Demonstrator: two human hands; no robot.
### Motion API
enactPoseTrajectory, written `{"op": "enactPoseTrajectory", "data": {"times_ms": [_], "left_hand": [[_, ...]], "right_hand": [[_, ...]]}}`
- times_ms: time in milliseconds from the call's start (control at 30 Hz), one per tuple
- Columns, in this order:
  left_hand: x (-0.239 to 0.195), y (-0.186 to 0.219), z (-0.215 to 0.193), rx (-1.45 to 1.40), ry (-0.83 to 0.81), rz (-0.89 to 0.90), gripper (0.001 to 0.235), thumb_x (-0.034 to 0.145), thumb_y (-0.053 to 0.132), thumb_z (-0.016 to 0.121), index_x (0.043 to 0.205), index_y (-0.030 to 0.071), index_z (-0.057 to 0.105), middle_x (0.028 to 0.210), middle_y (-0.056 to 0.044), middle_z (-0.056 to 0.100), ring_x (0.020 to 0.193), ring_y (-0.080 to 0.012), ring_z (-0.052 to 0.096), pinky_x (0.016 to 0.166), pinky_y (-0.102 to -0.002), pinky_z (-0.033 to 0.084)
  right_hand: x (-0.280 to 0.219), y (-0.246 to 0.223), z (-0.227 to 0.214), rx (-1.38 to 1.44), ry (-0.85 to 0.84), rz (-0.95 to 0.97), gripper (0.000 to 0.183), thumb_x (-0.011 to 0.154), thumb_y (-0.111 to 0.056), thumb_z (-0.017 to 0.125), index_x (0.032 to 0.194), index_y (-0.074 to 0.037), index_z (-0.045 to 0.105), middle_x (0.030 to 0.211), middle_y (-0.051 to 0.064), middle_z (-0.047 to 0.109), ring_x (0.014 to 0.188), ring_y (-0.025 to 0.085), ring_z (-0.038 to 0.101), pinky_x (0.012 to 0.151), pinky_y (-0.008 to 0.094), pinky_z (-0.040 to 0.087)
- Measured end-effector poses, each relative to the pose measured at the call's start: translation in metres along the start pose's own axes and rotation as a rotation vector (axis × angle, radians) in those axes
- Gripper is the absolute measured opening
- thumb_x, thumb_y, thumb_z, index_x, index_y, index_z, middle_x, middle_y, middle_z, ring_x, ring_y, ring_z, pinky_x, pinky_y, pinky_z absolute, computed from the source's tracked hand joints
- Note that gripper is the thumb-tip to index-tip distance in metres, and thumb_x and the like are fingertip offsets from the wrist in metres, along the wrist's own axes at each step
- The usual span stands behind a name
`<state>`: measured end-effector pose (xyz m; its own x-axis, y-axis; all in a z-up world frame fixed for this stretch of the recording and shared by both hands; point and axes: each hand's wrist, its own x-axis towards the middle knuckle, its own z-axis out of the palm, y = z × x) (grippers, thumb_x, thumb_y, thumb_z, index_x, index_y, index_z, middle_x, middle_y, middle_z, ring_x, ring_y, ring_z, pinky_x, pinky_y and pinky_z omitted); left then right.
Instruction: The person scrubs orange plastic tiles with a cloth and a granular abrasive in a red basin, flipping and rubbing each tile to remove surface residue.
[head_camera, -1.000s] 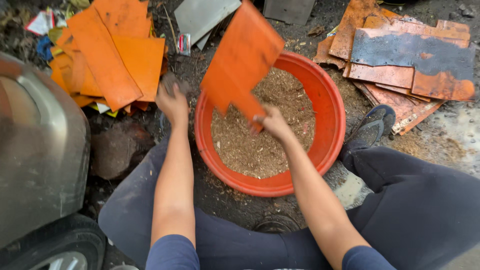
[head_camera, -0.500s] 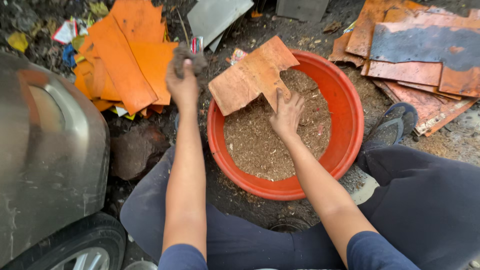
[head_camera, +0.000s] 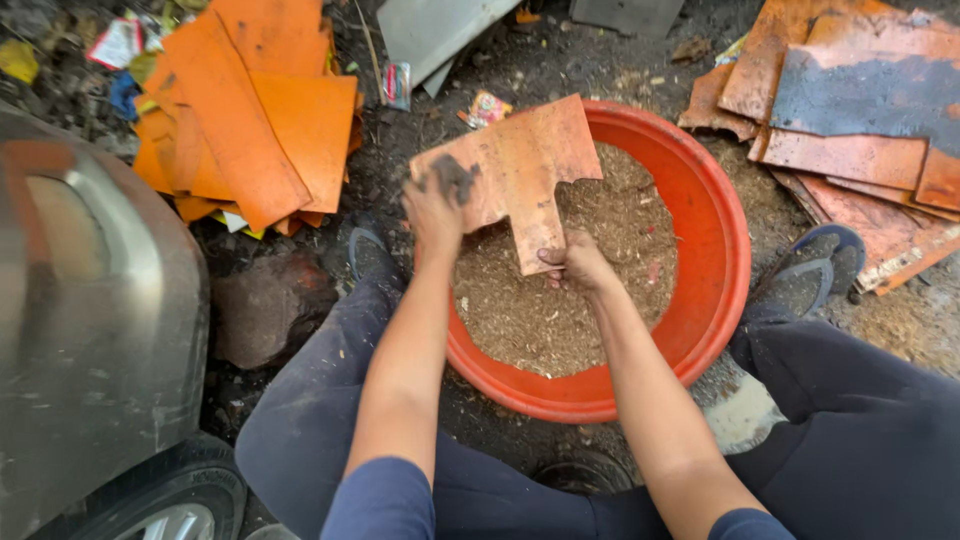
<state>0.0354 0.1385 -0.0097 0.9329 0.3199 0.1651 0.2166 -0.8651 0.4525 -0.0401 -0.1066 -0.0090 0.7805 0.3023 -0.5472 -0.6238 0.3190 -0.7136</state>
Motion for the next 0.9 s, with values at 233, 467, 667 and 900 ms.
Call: {"op": "enactPoseTrajectory", "data": {"times_ms": [233,467,667,900], "left_hand": [[0.011,0.01,0.017,-0.014,0.0,0.073,0.038,0.09,0.011,0.071,0.127,0.007,0.066,0.126,-0.027,0.053,0.111,-0.0439,0.055,0.091,-0.054,0.05],[-0.06,0.128,0.041,0.011,-0.262,0.434,0.053,0.075,-0.002,0.072,0.127,0.009,0.065,0.126,-0.023,0.054,0.108,-0.0408,0.057,0.092,-0.051,0.051],[-0.022,0.113,0.056,0.028,-0.186,0.482,0.054,0.072,-0.003,0.072,0.124,0.008,0.064,0.127,-0.024,0.054,0.109,-0.0402,0.057,0.097,-0.052,0.048],[0.041,0.013,0.01,0.018,-0.124,0.042,0.035,0.093,0.013,0.068,0.127,0.013,0.066,0.127,-0.028,0.052,0.114,-0.0435,0.054,0.096,-0.052,0.048]], "right_hand": [[-0.01,0.023,0.016,-0.039,0.113,-0.02,0.012,0.089,0.004,0.064,0.1,0.005,0.061,0.067,0.005,0.063,0.043,0.009,0.045,0.036,0.026,0.035],[-0.003,0.053,0.023,0.172,0.126,-0.093,0.011,0.084,0.006,0.054,0.095,0.006,0.057,0.061,0.004,0.055,0.04,0.01,0.041,0.033,0.026,0.031],[-0.017,0.068,0.021,0.147,0.296,-0.07,0.022,0.089,0.002,0.059,0.11,0.001,0.056,0.072,0.007,0.068,0.042,0.01,0.047,0.036,0.025,0.034],[-0.016,0.043,0.036,-0.069,0.27,-0.099,0.021,0.089,0.0,0.065,0.107,0.01,0.063,0.07,0.012,0.067,0.037,0.012,0.044,0.032,0.027,0.033]]}}
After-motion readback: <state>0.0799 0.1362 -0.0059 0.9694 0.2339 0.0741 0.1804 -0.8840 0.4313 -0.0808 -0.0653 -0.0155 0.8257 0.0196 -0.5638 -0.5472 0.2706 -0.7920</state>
